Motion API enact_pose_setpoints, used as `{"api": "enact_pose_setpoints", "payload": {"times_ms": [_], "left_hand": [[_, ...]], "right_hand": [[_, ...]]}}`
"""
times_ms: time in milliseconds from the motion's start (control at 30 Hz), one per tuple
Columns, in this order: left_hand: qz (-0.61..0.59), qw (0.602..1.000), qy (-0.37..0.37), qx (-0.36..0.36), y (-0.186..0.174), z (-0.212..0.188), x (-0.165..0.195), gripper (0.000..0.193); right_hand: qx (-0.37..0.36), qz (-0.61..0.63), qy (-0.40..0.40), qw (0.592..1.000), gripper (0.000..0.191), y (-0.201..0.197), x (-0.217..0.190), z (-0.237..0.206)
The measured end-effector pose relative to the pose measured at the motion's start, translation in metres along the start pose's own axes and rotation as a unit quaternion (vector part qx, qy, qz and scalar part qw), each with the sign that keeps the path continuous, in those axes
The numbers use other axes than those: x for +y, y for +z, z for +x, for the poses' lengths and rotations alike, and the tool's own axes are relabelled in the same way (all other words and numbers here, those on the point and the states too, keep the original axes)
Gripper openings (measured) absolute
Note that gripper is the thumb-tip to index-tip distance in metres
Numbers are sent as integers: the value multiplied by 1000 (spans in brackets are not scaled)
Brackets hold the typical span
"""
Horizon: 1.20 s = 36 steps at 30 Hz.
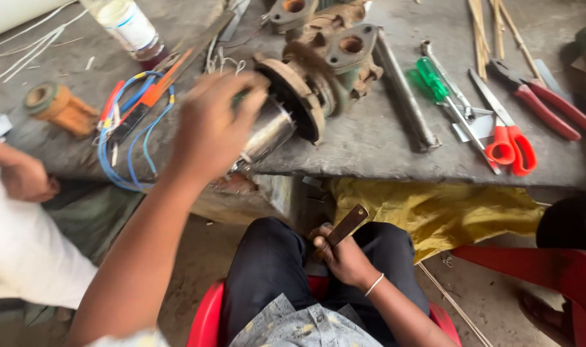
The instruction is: The person sits at a workbench fitting a rotor assembly into a water pump housing, pressing and tapping the part into place by hand. They then use a flat file on the pump parts and hammer near the housing while adjusting the components on the bench.
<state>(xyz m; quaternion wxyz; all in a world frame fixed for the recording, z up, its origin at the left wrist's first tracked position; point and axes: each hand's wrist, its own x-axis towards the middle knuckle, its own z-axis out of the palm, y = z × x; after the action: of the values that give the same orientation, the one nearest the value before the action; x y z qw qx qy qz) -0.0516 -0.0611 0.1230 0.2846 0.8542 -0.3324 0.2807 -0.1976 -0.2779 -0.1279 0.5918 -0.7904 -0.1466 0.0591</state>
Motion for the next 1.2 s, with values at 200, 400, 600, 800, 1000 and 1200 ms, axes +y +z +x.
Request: {"api": "enact_pose_setpoints", "payload": {"times_ms": [200,400,600,800,1000,1200], "left_hand": [[160,955,-182,-172,69,89,3,36],[287,914,-213,-195,99,103,5,62],[268,928,-227,-124,109,91,-1,48],[197,960,-197,-24,122,79,-12,16],[182,972,-148,-25,129,86,-30,8],[27,992,-106,59,51,51,-38,10]], "right_hand": [[-21,62,54,996,36,-7,-2,5],[-23,40,24,999,38,-11,-10,5],[-31,11,27,999,41,-13,-17,5],[-42,6,57,997,43,-13,-21,4],[-31,-13,55,998,45,-14,-20,4],[10,-54,-8,998,45,-14,2,5]]}}
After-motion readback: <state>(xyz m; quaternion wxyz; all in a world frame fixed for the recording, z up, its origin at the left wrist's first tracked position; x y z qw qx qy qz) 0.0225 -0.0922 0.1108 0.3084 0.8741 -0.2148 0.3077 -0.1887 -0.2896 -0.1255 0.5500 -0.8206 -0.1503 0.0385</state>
